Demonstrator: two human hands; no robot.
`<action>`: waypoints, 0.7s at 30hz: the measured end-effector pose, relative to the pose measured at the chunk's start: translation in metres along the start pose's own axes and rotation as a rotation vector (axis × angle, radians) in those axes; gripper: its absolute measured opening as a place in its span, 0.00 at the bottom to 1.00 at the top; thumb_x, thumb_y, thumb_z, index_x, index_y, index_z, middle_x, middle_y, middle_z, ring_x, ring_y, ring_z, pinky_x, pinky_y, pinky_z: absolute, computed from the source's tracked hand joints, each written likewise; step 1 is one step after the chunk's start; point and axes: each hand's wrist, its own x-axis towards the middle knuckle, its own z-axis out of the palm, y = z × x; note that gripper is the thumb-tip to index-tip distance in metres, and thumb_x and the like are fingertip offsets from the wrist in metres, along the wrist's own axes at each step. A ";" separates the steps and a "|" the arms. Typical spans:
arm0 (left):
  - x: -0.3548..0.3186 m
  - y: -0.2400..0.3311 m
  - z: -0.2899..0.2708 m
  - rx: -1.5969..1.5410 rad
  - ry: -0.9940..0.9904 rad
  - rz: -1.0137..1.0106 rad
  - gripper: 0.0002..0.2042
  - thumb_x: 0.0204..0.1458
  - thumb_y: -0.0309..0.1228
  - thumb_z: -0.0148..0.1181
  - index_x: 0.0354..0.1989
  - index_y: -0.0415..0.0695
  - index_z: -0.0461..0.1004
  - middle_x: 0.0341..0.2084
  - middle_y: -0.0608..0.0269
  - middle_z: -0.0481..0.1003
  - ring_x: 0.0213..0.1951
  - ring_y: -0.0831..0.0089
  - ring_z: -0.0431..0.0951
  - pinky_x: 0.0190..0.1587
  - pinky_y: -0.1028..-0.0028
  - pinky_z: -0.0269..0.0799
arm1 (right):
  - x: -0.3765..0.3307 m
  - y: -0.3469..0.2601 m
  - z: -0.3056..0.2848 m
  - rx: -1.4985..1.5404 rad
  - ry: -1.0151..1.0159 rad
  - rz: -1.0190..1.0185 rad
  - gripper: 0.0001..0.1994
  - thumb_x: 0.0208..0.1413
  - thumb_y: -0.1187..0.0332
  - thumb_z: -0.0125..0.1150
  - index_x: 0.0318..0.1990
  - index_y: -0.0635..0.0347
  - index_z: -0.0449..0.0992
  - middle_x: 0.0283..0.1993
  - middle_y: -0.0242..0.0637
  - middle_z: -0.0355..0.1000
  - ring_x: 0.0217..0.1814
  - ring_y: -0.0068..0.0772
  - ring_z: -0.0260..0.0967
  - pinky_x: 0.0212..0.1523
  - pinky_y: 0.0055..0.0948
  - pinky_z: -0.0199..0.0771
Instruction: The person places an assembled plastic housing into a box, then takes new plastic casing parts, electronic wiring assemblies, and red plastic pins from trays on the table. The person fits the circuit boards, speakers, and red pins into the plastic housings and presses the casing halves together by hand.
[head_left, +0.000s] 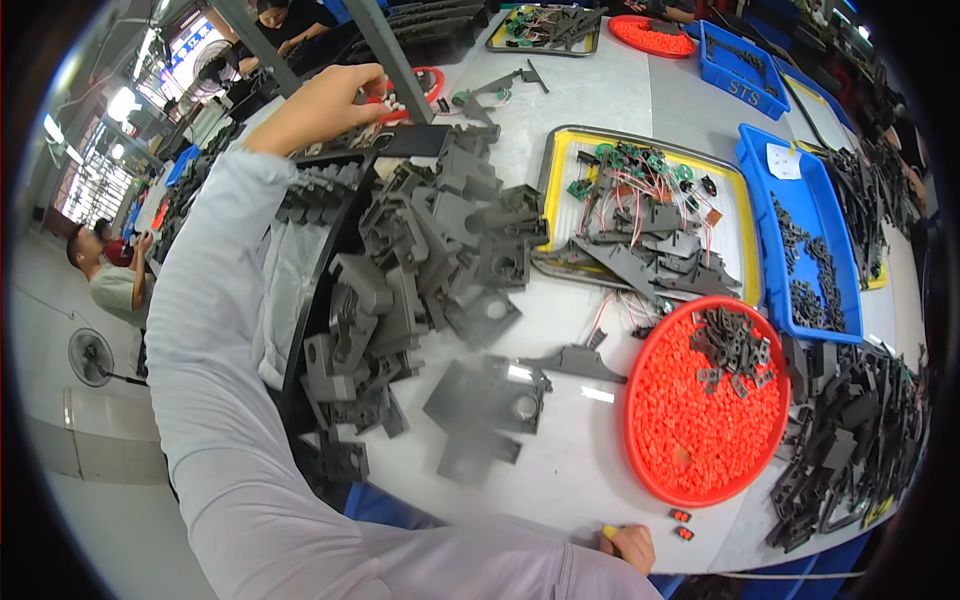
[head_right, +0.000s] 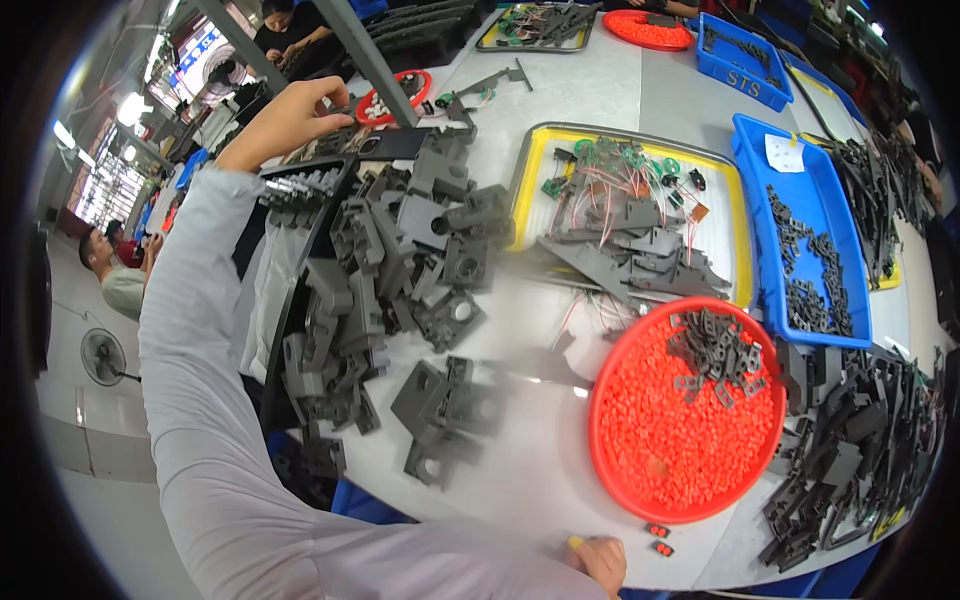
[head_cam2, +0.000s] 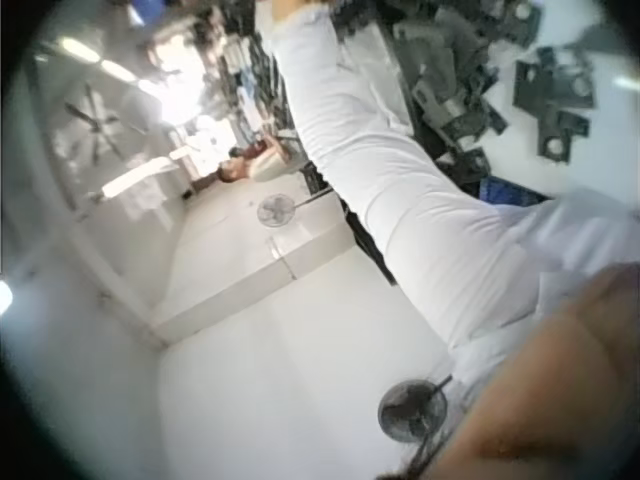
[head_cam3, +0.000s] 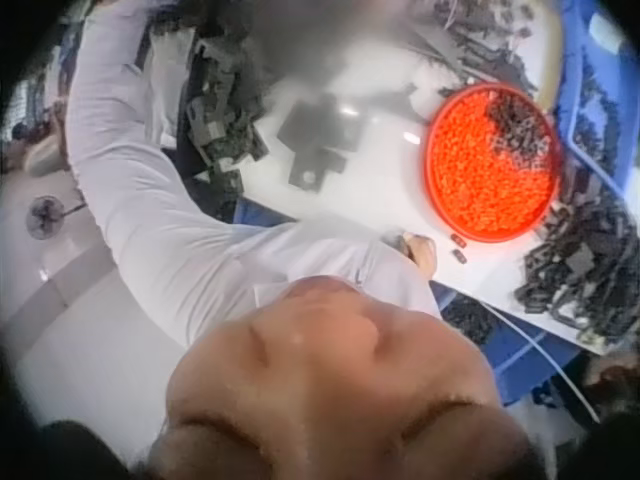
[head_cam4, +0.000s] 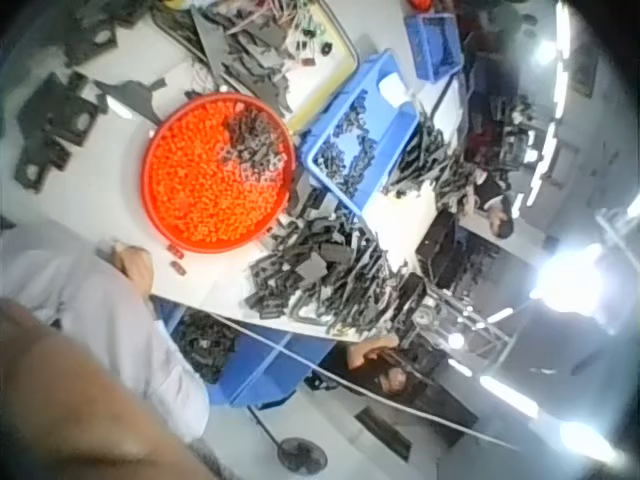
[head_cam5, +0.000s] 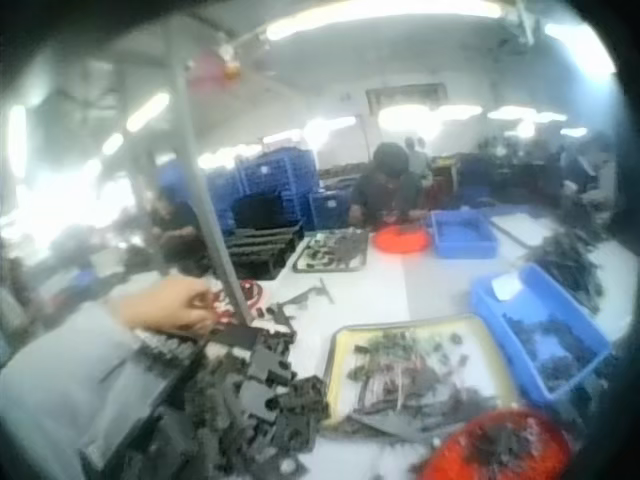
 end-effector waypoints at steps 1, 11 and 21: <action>-0.013 0.027 -0.001 -0.049 0.020 0.011 0.10 0.45 0.29 0.61 0.33 0.38 0.69 0.26 0.60 0.73 0.29 0.70 0.73 0.31 0.73 0.66 | 0.002 -0.005 -0.001 0.013 -0.004 0.023 0.12 0.29 0.87 0.61 0.26 0.65 0.73 0.18 0.38 0.66 0.20 0.36 0.63 0.25 0.29 0.62; -0.242 0.156 0.055 -0.332 0.238 0.011 0.13 0.38 0.22 0.65 0.33 0.37 0.71 0.36 0.53 0.75 0.37 0.61 0.76 0.39 0.72 0.70 | 0.012 -0.012 -0.006 0.008 -0.130 0.013 0.13 0.32 0.84 0.60 0.31 0.63 0.74 0.24 0.38 0.68 0.26 0.39 0.64 0.30 0.33 0.63; -0.289 0.236 0.154 -0.491 0.208 -0.382 0.27 0.38 0.35 0.68 0.46 0.37 0.65 0.42 0.50 0.69 0.42 0.55 0.70 0.43 0.65 0.68 | 0.030 -0.027 -0.029 -0.017 -0.430 -0.029 0.10 0.38 0.78 0.61 0.32 0.63 0.74 0.29 0.39 0.70 0.31 0.41 0.66 0.35 0.34 0.64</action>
